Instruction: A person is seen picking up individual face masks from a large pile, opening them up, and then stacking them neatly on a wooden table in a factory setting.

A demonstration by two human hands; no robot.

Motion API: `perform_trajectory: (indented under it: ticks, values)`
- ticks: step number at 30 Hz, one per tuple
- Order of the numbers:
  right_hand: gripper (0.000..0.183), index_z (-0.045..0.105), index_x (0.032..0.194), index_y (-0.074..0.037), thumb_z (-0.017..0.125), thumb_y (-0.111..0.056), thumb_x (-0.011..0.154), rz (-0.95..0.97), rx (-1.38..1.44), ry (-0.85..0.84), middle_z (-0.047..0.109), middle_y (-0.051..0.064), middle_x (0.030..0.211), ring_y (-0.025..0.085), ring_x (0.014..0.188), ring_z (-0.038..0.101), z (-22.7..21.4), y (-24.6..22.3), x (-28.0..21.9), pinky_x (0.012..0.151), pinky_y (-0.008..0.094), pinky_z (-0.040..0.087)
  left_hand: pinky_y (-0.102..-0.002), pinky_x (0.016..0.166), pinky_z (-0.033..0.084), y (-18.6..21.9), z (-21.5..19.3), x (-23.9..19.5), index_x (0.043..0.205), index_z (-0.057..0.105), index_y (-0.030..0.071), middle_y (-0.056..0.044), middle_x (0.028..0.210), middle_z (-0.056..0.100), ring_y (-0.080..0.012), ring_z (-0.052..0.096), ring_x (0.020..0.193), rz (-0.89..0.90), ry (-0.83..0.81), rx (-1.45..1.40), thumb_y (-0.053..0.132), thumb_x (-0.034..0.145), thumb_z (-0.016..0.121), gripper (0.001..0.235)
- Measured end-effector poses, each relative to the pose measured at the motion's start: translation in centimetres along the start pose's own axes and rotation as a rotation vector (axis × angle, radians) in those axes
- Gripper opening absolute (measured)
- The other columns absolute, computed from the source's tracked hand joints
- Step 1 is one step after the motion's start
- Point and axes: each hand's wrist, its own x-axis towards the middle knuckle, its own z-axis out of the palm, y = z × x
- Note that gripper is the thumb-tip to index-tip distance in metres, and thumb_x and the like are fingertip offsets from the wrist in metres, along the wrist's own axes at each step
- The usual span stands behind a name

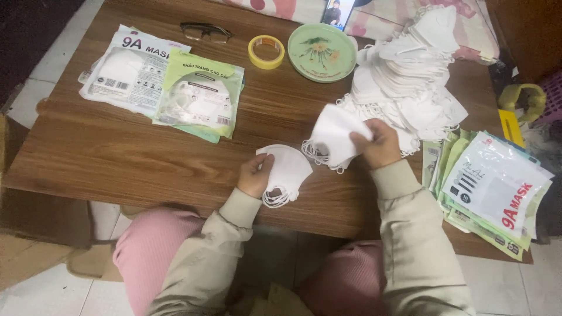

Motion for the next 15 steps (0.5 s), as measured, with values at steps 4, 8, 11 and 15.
perform_trajectory:
  ticks: [4, 8, 11, 15]
  values:
    - [0.020, 0.073, 0.100, -0.004, 0.083, -0.008, 0.084, 0.139, 0.014, -0.256, 0.074, 0.015, 0.087, 0.021, 0.077, 0.066, 2.8, -3.6, -2.7, 0.072, 0.033, 0.055, -0.041, 0.102, 0.054, 1.1, -0.1, -0.6, 0.119, 0.076, 0.007, -0.018, 0.118, 0.074, -0.0270, 0.068, 0.117, -0.004, -0.011, 0.006, 0.034, 0.098, 0.069, 0.035]
    - [0.024, 0.075, 0.100, -0.002, 0.086, -0.011, 0.081, 0.172, -0.018, -0.457, 0.073, 0.013, 0.084, 0.020, 0.072, 0.065, 5.4, -2.4, -3.3, 0.070, 0.033, 0.054, -0.040, 0.098, 0.056, 0.9, -0.3, -0.4, 0.116, 0.078, 0.010, -0.015, 0.111, 0.076, -0.0209, 0.068, 0.109, -0.005, -0.041, -0.046, 0.035, 0.100, 0.067, 0.032]
    - [0.033, 0.075, 0.104, -0.001, 0.090, -0.015, 0.078, 0.197, 0.008, -0.510, 0.074, 0.012, 0.088, 0.021, 0.080, 0.067, 6.7, 0.1, -2.8, 0.078, 0.036, 0.057, -0.038, 0.091, 0.059, 1.3, -0.4, -0.6, 0.116, 0.078, 0.007, -0.016, 0.104, 0.077, -0.0183, 0.070, 0.100, 0.014, -0.065, -0.092, 0.033, 0.101, 0.065, 0.032]
    - [0.035, 0.074, 0.102, -0.003, 0.092, -0.017, 0.076, 0.222, 0.053, -0.520, 0.074, 0.010, 0.086, 0.020, 0.081, 0.067, 7.4, 1.4, -3.2, 0.078, 0.034, 0.057, -0.038, 0.088, 0.060, 1.7, -0.6, -1.1, 0.120, 0.076, 0.005, -0.018, 0.104, 0.077, -0.0199, 0.071, 0.097, -0.004, -0.081, -0.112, 0.031, 0.103, 0.063, 0.034]
